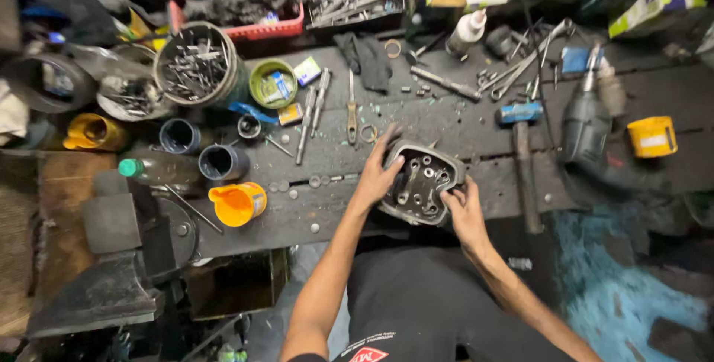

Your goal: The person uses a rotary tool to grind the interior surfaces of a metal engine part, then wipes the part with a cloth and uses a screwdriver to scrape residue from the holes. The person continues to wipe and scrape the part repeatedly.

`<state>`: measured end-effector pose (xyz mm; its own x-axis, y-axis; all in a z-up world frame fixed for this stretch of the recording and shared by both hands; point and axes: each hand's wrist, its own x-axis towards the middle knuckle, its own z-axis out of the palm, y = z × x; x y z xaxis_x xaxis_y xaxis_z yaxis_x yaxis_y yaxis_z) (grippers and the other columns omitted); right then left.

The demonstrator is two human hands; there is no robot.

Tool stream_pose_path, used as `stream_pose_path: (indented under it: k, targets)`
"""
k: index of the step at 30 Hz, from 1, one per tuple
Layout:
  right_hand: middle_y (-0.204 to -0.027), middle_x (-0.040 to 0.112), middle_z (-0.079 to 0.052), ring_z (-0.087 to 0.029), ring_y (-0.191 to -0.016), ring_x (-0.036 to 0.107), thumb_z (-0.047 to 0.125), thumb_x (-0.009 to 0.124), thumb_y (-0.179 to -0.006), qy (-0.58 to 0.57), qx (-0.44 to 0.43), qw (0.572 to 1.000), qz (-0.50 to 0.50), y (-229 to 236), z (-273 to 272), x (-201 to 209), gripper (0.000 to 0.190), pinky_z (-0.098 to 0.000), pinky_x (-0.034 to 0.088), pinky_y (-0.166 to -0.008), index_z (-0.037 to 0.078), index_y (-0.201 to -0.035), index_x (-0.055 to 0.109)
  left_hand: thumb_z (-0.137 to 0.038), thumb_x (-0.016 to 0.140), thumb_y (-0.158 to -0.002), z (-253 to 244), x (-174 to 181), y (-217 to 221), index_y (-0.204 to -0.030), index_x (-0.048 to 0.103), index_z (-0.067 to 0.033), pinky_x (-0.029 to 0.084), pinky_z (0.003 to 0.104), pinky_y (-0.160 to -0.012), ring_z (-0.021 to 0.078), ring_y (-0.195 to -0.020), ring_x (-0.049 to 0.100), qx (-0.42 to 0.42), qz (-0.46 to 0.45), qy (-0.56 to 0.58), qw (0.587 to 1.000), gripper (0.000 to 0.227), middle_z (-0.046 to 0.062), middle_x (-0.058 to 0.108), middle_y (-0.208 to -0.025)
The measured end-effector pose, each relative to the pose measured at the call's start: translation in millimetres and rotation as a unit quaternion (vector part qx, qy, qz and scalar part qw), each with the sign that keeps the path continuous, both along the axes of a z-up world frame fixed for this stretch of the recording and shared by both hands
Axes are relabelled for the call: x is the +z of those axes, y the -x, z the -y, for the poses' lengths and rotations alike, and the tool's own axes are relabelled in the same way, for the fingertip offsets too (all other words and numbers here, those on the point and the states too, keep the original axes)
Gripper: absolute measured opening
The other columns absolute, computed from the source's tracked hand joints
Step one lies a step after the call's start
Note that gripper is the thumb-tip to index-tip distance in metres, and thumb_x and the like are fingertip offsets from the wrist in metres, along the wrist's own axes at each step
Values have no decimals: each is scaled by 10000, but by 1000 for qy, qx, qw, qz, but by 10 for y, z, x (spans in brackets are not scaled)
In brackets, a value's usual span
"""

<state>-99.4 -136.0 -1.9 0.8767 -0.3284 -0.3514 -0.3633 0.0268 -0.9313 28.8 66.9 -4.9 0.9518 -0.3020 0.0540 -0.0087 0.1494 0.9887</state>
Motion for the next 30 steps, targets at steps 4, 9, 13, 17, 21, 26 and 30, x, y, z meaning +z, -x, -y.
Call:
stream_pose_path:
  k: [4,9,13,17,21,26,30]
  targets:
    - [-1358,600,-214,-262,-1236,609,137,677,-914,45,73,996,-41,-238,328,76,757,-386,507,-1018,74,-1573,309,-98,571,-1020,157,-25,405,-1502,458,-1,318,382,-1183,293,-1428,450,136,45,-90,986,505,200,525,-1500]
    - [-1363,627,-204,-239,-1203,630,40,635,-938,82,85,987,112,-477,771,226,578,-351,524,-985,13,-1474,421,-195,619,-1005,154,-18,-44,-1223,646,-52,522,385,-1019,269,-1135,684,213,-14,-185,959,262,114,719,-1170]
    - [-1228,715,-180,-192,-1155,670,-11,590,-975,6,77,990,118,-497,793,366,401,-305,541,-974,-9,-1373,541,-123,719,-856,215,168,-777,-1272,660,-77,432,484,-971,380,-1152,548,164,171,-435,869,423,154,640,-1200]
    - [-1107,764,-141,-167,-1004,709,-1,589,-986,-10,70,988,136,-434,713,462,289,-292,564,-868,-13,-1274,599,-95,763,-640,259,365,-1282,-999,751,-162,405,537,-990,377,-1194,507,184,309,-644,675,365,139,588,-1258]
    - [-1052,774,-136,-154,-957,724,10,592,-989,-14,91,986,138,-394,866,541,240,-281,571,-858,-9,-1225,634,-204,789,-817,90,632,-1532,-942,745,-114,427,513,-951,370,-1117,549,200,307,-530,765,160,138,668,-1081]
    - [-1029,772,-131,-163,-927,719,18,590,-1001,-17,57,986,154,-548,887,944,209,-295,565,-832,-21,-1194,661,-206,630,-1017,39,1400,-1410,-1076,617,-80,481,295,-653,118,-743,589,165,84,-138,973,140,50,671,-858]
    - [-1208,701,-149,-191,-1083,662,66,594,-1002,87,117,960,238,-629,754,1524,315,-319,528,-970,-19,-1303,626,-184,702,-968,221,1950,-730,-1068,667,-68,520,242,-628,42,-719,643,101,121,-174,972,157,68,724,-825]
